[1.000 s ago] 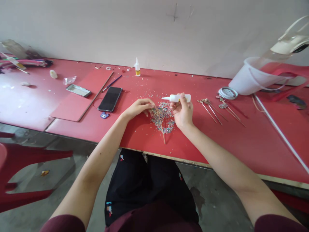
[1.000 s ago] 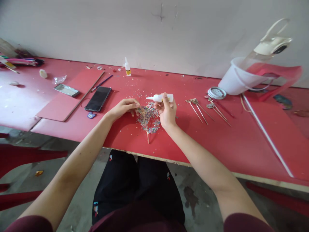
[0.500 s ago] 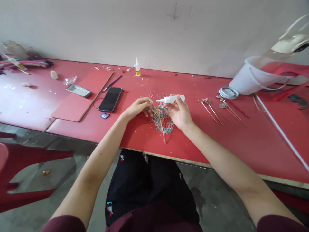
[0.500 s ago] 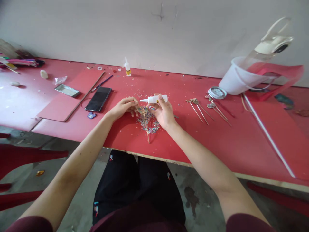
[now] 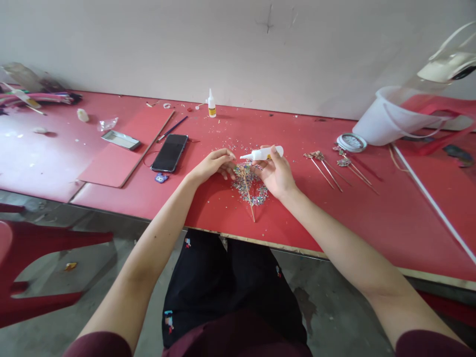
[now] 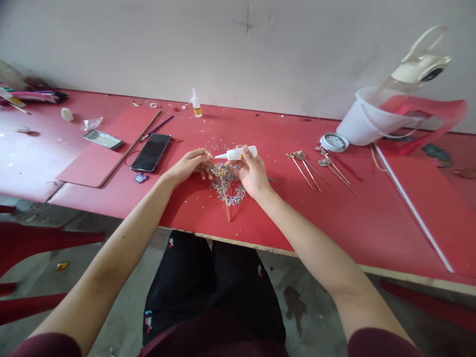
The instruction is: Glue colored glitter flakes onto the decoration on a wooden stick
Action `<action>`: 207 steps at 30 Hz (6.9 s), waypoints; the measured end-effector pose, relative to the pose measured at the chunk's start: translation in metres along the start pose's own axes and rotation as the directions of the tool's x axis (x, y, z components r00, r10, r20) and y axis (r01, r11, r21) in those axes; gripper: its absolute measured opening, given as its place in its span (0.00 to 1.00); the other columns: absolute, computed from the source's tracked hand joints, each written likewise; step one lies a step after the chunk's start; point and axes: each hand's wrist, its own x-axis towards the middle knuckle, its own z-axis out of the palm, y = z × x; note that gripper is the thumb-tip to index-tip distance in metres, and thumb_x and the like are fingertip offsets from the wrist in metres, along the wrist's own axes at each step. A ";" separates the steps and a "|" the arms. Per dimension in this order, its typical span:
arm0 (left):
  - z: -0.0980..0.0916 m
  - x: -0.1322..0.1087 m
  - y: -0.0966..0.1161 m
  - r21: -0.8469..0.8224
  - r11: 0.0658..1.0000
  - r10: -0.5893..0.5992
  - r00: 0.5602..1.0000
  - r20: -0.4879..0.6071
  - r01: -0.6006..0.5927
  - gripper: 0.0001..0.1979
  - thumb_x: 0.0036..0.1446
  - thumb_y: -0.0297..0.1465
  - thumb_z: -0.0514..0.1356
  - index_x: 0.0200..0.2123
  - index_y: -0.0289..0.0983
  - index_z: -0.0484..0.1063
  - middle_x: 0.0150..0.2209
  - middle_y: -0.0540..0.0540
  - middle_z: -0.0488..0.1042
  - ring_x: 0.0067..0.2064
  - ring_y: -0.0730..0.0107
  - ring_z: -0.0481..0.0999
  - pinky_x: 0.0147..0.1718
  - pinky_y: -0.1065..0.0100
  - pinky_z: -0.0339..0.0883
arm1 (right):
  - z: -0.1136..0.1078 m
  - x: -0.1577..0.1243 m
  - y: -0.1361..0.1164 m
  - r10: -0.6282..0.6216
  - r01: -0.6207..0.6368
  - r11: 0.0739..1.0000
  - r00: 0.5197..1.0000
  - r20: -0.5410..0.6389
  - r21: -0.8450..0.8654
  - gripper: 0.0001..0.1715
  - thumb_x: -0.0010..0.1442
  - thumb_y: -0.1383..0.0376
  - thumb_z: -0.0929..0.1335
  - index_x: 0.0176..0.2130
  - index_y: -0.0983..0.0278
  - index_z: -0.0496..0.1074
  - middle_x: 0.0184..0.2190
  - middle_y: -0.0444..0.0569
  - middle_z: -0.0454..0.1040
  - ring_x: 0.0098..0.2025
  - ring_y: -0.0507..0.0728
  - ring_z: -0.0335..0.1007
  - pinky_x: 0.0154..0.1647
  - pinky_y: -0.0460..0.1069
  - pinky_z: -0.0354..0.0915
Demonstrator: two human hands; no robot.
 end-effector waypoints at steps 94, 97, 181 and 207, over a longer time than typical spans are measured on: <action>0.001 -0.002 0.002 0.078 0.995 0.061 0.998 -0.015 -0.060 0.06 0.59 0.32 0.58 0.34 0.36 0.67 0.25 0.50 0.73 0.26 0.75 0.77 0.24 0.75 0.68 | 0.003 -0.004 -0.001 -0.180 0.122 0.949 0.967 -0.181 -0.289 0.26 0.54 0.40 0.67 0.27 0.58 0.63 0.19 0.41 0.65 0.19 0.50 0.59 0.20 0.49 0.56; 0.001 -0.002 0.002 0.064 0.997 0.050 0.999 -0.016 -0.049 0.06 0.59 0.33 0.57 0.34 0.36 0.65 0.26 0.50 0.73 0.26 0.75 0.77 0.24 0.75 0.68 | -0.003 0.000 -0.002 -0.224 0.150 0.949 0.940 -0.257 -0.278 0.26 0.53 0.38 0.66 0.29 0.57 0.63 0.17 0.39 0.60 0.19 0.50 0.57 0.20 0.49 0.56; 0.001 0.000 0.005 0.065 0.998 -0.005 1.000 0.015 0.004 0.08 0.62 0.30 0.53 0.30 0.35 0.64 0.23 0.48 0.74 0.26 0.72 0.78 0.22 0.74 0.67 | 0.018 -0.018 -0.011 -0.161 0.179 0.955 0.982 0.095 -0.236 0.22 0.51 0.46 0.72 0.33 0.59 0.66 0.31 0.44 0.71 0.26 0.49 0.61 0.24 0.47 0.57; 0.002 0.002 0.002 0.048 0.999 -0.003 0.999 0.040 0.001 0.10 0.65 0.31 0.52 0.30 0.34 0.65 0.24 0.48 0.74 0.25 0.73 0.78 0.23 0.74 0.66 | 0.022 -0.016 0.001 -0.159 0.176 0.966 0.982 0.101 -0.187 0.22 0.58 0.43 0.66 0.33 0.57 0.65 0.26 0.42 0.64 0.21 0.49 0.53 0.19 0.48 0.49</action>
